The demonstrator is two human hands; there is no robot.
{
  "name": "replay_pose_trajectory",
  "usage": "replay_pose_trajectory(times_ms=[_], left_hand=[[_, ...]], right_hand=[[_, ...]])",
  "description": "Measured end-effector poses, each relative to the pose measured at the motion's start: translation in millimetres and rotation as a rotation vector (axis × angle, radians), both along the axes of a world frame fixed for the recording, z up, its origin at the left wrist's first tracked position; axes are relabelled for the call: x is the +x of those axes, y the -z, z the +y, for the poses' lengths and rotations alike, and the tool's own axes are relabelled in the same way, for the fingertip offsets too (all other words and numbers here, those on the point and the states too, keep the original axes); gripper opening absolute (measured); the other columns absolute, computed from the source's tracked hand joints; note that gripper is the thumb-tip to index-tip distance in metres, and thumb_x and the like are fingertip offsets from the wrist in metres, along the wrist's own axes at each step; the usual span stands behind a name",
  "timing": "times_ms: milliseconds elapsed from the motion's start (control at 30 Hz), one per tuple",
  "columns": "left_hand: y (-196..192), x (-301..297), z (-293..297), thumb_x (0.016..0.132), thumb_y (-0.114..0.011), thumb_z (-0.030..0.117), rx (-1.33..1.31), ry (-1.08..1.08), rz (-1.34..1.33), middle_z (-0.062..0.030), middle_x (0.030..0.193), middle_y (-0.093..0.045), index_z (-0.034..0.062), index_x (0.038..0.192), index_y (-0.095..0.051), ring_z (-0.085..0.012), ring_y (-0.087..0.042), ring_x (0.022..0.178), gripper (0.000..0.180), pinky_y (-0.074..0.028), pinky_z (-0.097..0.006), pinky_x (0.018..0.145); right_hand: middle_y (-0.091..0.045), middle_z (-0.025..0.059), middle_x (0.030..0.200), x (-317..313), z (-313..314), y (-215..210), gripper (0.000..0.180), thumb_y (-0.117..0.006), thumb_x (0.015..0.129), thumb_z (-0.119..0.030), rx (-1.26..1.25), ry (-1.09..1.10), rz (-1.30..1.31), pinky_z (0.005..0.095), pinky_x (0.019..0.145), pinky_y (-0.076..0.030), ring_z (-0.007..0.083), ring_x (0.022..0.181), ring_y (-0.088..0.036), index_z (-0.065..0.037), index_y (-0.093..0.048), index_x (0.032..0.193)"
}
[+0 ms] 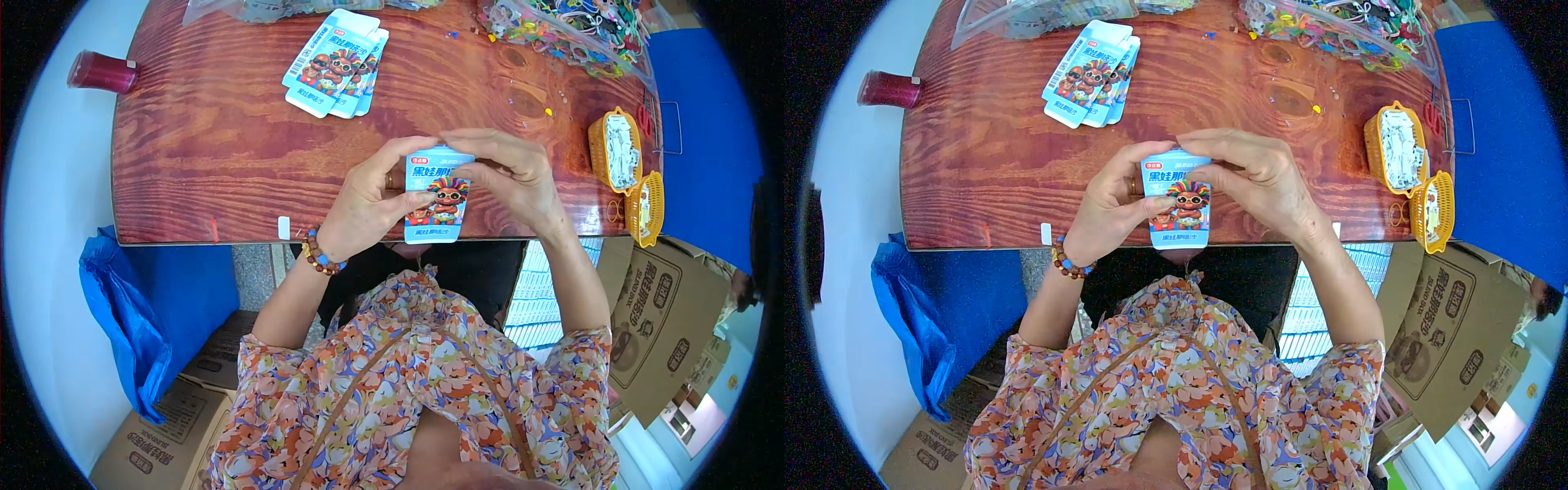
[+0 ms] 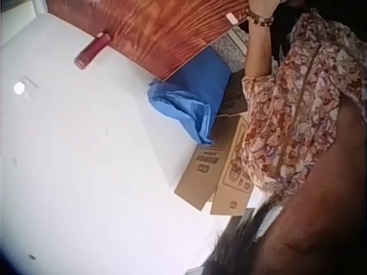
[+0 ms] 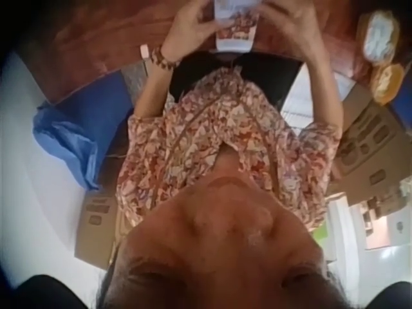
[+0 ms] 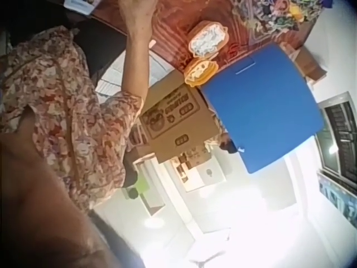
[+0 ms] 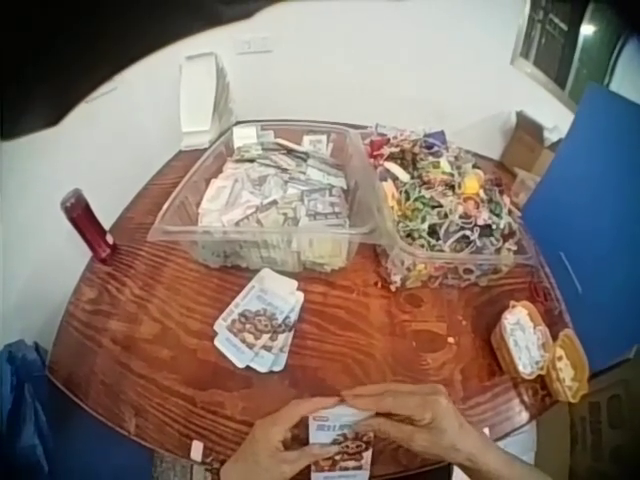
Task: Packaging small toy components and cards into individual boxes and then into a larger shipping box.
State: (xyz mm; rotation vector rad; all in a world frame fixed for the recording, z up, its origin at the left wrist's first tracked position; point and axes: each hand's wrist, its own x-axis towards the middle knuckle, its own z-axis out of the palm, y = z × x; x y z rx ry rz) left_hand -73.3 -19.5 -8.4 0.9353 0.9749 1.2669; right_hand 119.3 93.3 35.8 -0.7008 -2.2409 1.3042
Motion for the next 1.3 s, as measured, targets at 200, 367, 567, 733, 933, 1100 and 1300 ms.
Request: replay_pose_trajectory(times_ms=[200, 367, 567, 733, 933, 1100, 1300], left_hand=[[2.6, -4.9, -1.3, 0.089, -0.067, -0.003, -0.069, 0.011, -0.095, -0.0049, 0.119, -0.061, 0.0034, 0.129, -0.053, -0.0116, -0.061, 0.108, 0.043, -0.053, -0.029, 0.093], [0.6, -13.0, -2.3, 0.089, -0.067, -0.004, -0.037, -0.032, -0.027, -0.0041, 0.112, -0.063, 0.0023, 0.125, -0.054, -0.0102, -0.062, 0.103, 0.039, -0.054, -0.028, 0.090], [-9.8, -34.4, 4.3, 0.092, -0.059, -0.003, 0.125, -0.209, -0.120, -0.0116, 0.127, -0.057, 0.0028, 0.142, -0.040, -0.0152, -0.064, 0.102, 0.054, -0.056, -0.028, 0.083], [-21.4, -32.8, 23.6, 0.084, -0.076, 0.016, 0.428, -0.683, 0.958, -0.0220, 0.150, -0.034, 0.0008, 0.153, -0.013, -0.0330, -0.040, 0.137, 0.095, -0.041, -0.045, 0.107], [-26.0, -54.6, 31.7, 0.069, -0.089, 0.015, 0.393, -0.892, 0.231, -0.0176, 0.136, -0.044, -0.0001, 0.139, -0.034, -0.0287, -0.047, 0.128, 0.090, -0.044, -0.040, 0.103], [-18.9, -56.6, 25.7, 0.069, -0.090, 0.020, 0.171, -0.568, 0.456, -0.0157, 0.133, -0.046, 0.0014, 0.143, -0.034, -0.0259, -0.051, 0.122, 0.095, -0.049, -0.037, 0.095], [-16.2, -50.6, -2.4, 0.070, -0.090, 0.020, 0.068, -0.483, 0.467, -0.0168, 0.131, -0.049, -0.0004, 0.147, -0.028, -0.0248, -0.054, 0.120, 0.101, -0.047, -0.038, 0.098]], right_hand=[[-0.068, 0.0134, 0.117, -3.6, 0.3, 7.8, 0.030, -0.069, 0.083, 0.004, 0.072, -0.006, 0.001, 0.0316, 0.089, -0.054, 0.0211, 0.107, -0.066, 0.000, -0.070, 0.113], [-0.071, 0.0118, 0.107, -21.7, 2.0, -8.3, 0.027, -0.070, 0.083, 0.003, -0.056, -0.019, -0.024, 0.0301, 0.084, -0.055, 0.0185, 0.099, -0.068, -0.001, -0.070, 0.110], [-0.071, 0.0077, 0.097, -36.3, 17.5, -3.5, 0.017, -0.068, 0.090, -0.007, -0.452, 0.184, 0.085, 0.0284, 0.077, -0.055, 0.0140, 0.087, -0.068, 0.001, -0.068, 0.105], [-0.070, 0.0076, 0.094, -83.7, 26.9, -0.9, 0.019, -0.061, 0.094, -0.013, -0.969, 0.179, 0.504, 0.0299, 0.075, -0.055, 0.0152, 0.084, -0.067, 0.003, -0.064, 0.104], [-0.069, 0.0103, 0.083, -140.9, 54.6, -51.1, 0.016, -0.064, 0.092, -0.016, 0.359, 0.010, -0.227, 0.0317, 0.071, -0.051, 0.0178, 0.080, -0.067, -0.002, -0.070, 0.098], [-0.070, 0.0133, 0.101, -168.7, 215.7, -56.3, 0.023, -0.056, 0.087, -0.009, 1.161, 0.228, -0.314, 0.0455, 0.080, -0.055, 0.0350, 0.094, -0.067, -0.008, -0.067, 0.107], [-0.067, 0.0116, 0.101, -173.0, 254.3, -47.9, 0.026, -0.064, 0.083, -0.010, 1.207, -0.044, -0.656, 0.0452, 0.081, -0.054, 0.0323, 0.099, -0.065, -0.009, -0.064, 0.109]])
